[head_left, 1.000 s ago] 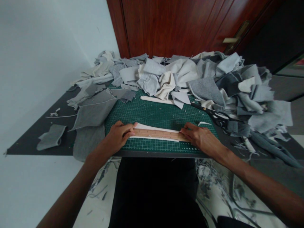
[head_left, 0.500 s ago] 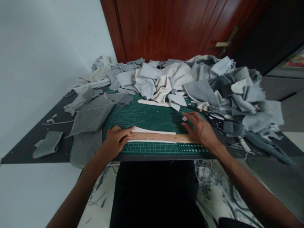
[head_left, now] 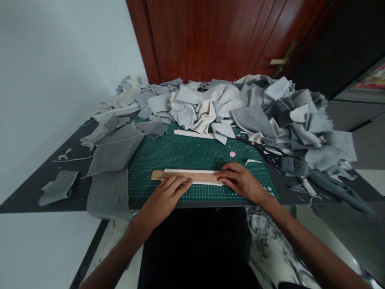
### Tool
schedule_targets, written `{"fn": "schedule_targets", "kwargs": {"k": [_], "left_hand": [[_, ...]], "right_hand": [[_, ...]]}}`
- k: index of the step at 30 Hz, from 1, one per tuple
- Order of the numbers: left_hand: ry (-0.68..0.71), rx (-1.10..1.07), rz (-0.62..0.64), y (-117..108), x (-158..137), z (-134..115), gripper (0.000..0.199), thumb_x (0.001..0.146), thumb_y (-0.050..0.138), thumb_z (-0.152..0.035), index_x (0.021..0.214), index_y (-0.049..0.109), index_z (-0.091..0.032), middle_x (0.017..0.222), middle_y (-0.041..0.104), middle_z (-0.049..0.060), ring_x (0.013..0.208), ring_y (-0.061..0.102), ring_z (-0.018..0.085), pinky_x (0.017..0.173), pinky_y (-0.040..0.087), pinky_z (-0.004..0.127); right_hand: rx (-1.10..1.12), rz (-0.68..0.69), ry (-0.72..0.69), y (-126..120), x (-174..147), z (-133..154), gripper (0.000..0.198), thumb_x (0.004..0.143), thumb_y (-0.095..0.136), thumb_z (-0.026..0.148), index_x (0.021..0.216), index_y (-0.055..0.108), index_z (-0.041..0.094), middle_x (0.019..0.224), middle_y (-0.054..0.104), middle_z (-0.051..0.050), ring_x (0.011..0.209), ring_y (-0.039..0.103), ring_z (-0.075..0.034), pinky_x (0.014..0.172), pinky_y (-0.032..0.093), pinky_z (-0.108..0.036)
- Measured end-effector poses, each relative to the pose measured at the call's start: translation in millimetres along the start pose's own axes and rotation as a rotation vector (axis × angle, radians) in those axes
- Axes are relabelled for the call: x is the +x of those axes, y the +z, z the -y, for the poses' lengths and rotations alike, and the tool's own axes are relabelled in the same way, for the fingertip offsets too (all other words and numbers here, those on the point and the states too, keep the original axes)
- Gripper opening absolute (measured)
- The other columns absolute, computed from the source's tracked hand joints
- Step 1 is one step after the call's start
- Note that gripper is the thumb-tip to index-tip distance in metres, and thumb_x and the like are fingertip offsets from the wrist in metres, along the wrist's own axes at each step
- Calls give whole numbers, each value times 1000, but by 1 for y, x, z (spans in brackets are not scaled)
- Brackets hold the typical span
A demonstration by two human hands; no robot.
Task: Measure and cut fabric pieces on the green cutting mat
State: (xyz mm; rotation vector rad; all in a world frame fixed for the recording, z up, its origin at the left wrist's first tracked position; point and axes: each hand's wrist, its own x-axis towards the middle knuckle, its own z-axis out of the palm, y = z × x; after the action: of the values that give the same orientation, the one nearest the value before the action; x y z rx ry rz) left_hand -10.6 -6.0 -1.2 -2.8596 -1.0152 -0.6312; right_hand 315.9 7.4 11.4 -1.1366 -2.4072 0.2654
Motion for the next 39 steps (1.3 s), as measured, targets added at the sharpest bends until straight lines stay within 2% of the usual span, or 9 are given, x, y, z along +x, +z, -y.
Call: {"fn": "schedule_targets", "kwargs": {"k": [8,13,18,22,28,35,39], "left_hand": [[-67,-66,68,2,12,-4,60,89,47,2,144,55,-20,126,64,10,118,58,28,105,51,49],[-70,-138,14,2,12,-3,59,88,48,3,142,58,-19,124,63,10,120,56,28,108,51,50],[-89,-196,-45,4,10,-3,58,90,48,2,139,61,-25,129,62,9,124,55,27,110,50,54],[-101,-233,-31,5,10,-2,63,89,49,3,144,58,-27,131,61,8,126,54,27,111,49,55],[-106,-267,-48,3,10,-3,66,89,50,3,146,55,-30,132,60,7,129,52,27,112,47,54],[-296,-188,-77,2,16,-10,38,102,48,-14,137,60,-24,128,62,9,123,56,27,110,47,52],[-304,-168,-87,2,17,-11,36,103,46,-17,135,60,-23,129,63,10,124,57,28,111,46,52]], "right_hand": [[49,-66,54,5,13,-2,21,102,61,30,114,76,21,105,68,-9,97,64,-22,87,50,-39],[51,-85,54,8,21,-9,19,101,62,27,112,75,20,104,69,-9,97,64,-22,93,48,-41],[45,-109,78,10,24,-11,20,101,61,28,112,76,20,106,69,-10,98,65,-23,96,49,-43],[13,-133,122,13,26,-11,21,102,59,29,111,77,22,104,69,-9,97,64,-24,104,45,-49],[30,-165,136,15,28,-13,23,102,58,29,111,78,23,103,67,-9,96,64,-24,95,50,-44],[27,-120,119,11,27,-16,22,101,60,27,117,74,21,108,69,-11,102,64,-26,100,50,-48],[-76,12,60,2,28,-19,27,103,55,27,124,69,20,117,68,-12,109,64,-26,105,49,-49]]}}
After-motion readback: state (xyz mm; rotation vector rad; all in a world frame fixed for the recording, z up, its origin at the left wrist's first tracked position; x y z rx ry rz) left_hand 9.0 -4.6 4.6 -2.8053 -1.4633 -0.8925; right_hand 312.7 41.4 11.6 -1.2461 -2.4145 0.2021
